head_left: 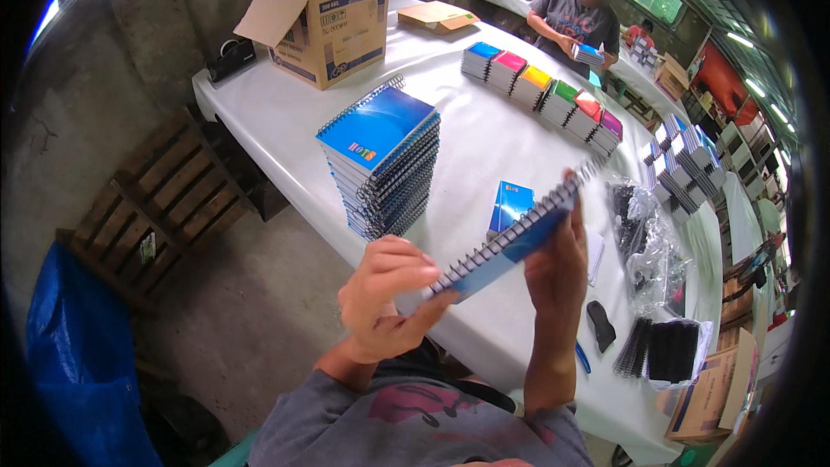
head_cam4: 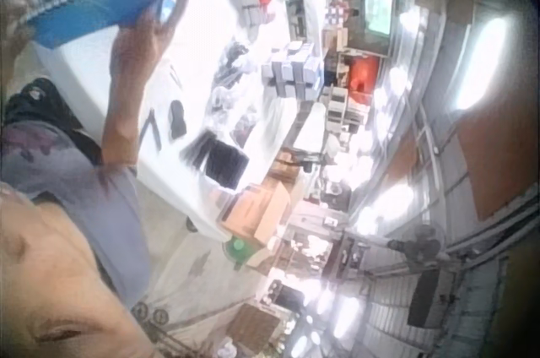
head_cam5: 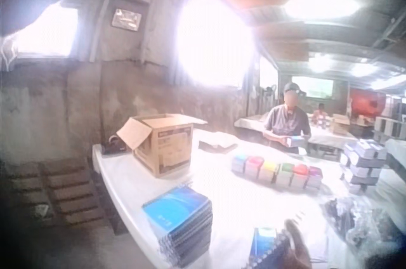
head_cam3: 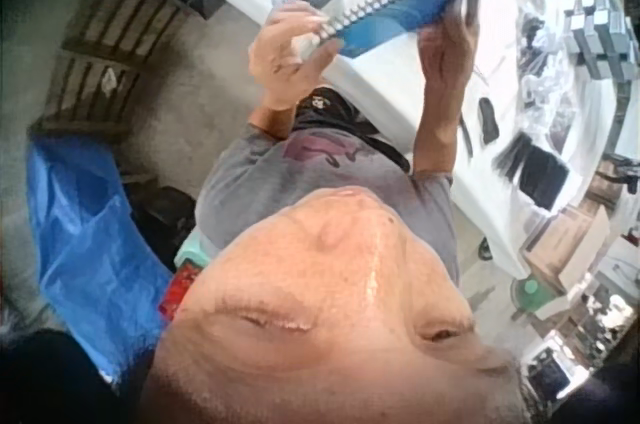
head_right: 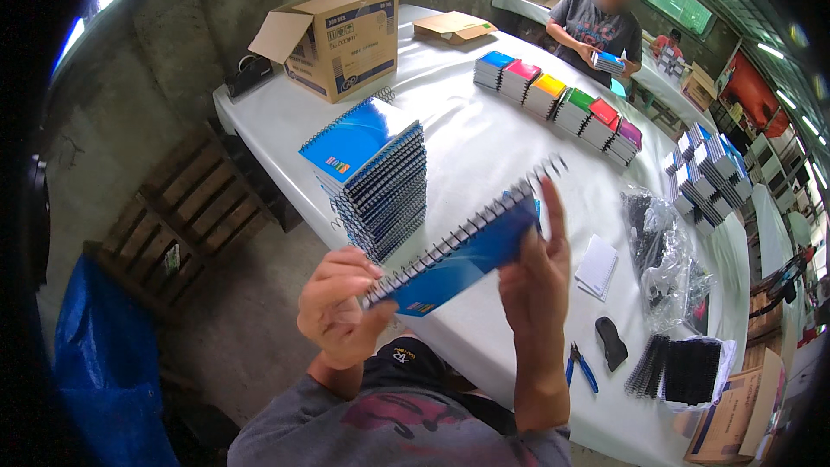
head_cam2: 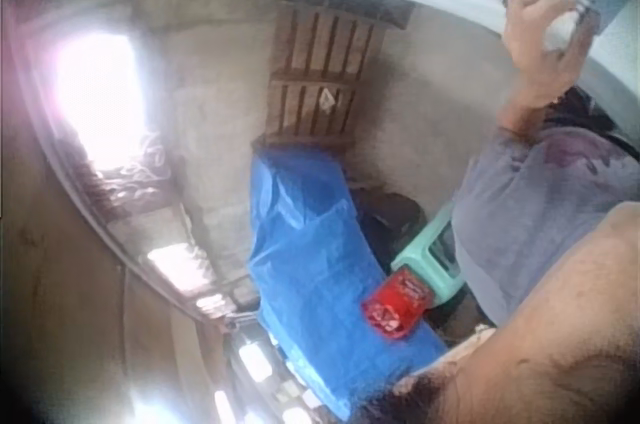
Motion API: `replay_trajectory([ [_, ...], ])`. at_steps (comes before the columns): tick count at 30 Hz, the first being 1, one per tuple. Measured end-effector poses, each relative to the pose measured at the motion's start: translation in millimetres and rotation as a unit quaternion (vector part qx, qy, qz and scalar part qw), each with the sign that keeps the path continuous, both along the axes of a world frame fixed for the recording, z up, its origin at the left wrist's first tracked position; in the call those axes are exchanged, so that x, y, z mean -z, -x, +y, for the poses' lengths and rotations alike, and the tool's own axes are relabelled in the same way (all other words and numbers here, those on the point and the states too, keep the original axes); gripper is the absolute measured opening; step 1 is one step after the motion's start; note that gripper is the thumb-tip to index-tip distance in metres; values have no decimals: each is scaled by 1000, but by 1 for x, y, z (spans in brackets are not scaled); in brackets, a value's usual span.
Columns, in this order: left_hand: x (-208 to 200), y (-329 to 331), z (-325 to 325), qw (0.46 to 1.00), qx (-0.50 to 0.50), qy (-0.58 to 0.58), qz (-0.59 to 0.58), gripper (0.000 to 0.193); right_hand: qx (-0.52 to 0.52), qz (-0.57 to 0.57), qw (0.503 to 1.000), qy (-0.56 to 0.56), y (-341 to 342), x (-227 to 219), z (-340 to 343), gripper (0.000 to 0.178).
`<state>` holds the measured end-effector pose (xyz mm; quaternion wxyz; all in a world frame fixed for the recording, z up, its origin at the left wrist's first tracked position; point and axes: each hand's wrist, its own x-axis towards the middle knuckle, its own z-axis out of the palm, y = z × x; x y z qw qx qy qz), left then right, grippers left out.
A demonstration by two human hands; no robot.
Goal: The person assembles spiral-bound notebooks by inserting a black plastic binding into the spine of a blue notebook cover and securing it with pliers. They repeat this process for multiple notebooks, stacking the finished units on the table.
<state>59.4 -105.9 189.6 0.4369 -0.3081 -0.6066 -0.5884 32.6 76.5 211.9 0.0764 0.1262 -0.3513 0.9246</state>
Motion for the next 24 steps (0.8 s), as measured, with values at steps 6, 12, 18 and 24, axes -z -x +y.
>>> replay_trajectory([
  [6,3,17,-38,979,-201,-23,33,45,-14,-29,998,-51,81,-38,-13,41],
  [12,0,79,-67,968,-159,-154,-118,48,192,273,786,-520,127,-99,-69,43],
  [18,14,110,-67,970,-74,-175,-155,48,-32,389,650,-652,126,-78,-143,56],
  [24,19,110,-63,971,-49,-120,-199,44,143,188,739,-631,151,-51,-85,50],
])
